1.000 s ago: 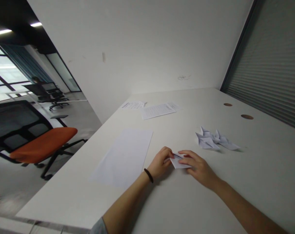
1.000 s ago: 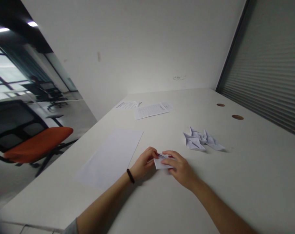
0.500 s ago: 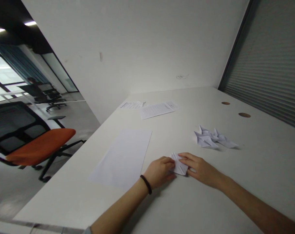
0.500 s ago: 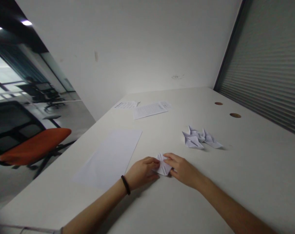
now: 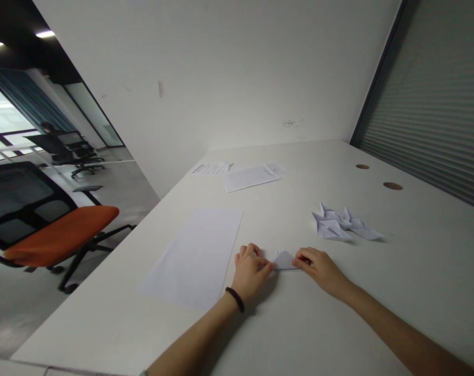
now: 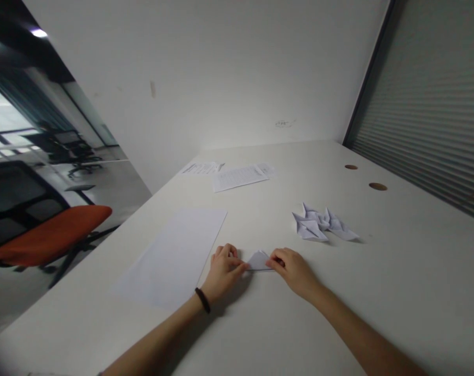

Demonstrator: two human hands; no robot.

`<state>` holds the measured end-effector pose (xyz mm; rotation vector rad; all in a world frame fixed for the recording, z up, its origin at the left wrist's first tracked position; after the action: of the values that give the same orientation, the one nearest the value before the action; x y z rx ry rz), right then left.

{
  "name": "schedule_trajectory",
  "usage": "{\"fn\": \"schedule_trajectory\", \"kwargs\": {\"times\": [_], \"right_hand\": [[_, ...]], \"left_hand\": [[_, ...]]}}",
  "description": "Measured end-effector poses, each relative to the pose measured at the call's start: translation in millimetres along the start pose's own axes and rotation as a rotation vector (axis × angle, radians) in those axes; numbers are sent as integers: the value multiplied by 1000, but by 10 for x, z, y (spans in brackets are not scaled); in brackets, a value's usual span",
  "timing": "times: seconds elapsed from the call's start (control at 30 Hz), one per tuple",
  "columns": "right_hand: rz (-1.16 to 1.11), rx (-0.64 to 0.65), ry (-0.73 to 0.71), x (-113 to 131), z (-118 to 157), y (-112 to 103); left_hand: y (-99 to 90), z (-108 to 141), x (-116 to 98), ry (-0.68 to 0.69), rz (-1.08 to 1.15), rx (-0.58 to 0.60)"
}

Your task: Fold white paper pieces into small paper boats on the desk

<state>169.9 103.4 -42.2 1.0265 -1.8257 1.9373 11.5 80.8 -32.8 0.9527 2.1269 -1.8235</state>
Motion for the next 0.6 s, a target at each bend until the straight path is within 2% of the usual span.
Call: {"fn": "schedule_trajectory", "kwargs": {"times": [0.13, 0.23, 0.37, 0.5, 0.6], "right_hand": [[-5, -12, -24, -8, -19, 24], [12, -82, -2, -72, -21, 3], [108, -154, 16, -128, 1, -14], [166, -126, -67, -52, 50, -35], [134, -55, -146, 14, 87, -57]], "left_hand": [[-21, -1, 32, -37, 11, -51], [-36, 13, 83, -82, -1, -95], [7, 19, 98, -70, -47, -56], [37, 17, 73, -20, -143, -14], [67, 5, 49, 4, -192, 24]]}}
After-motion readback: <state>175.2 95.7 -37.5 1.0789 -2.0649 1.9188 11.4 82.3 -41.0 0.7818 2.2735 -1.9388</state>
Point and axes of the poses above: each hand's wrist, its own z-axis away from the middle knuckle, its own y-axis out of the palm, x = y × z, the point moved 8 cm from there along -z, towards the middle knuckle, and after that the axes turned 11 degrees about y, right-handed, at the moved point
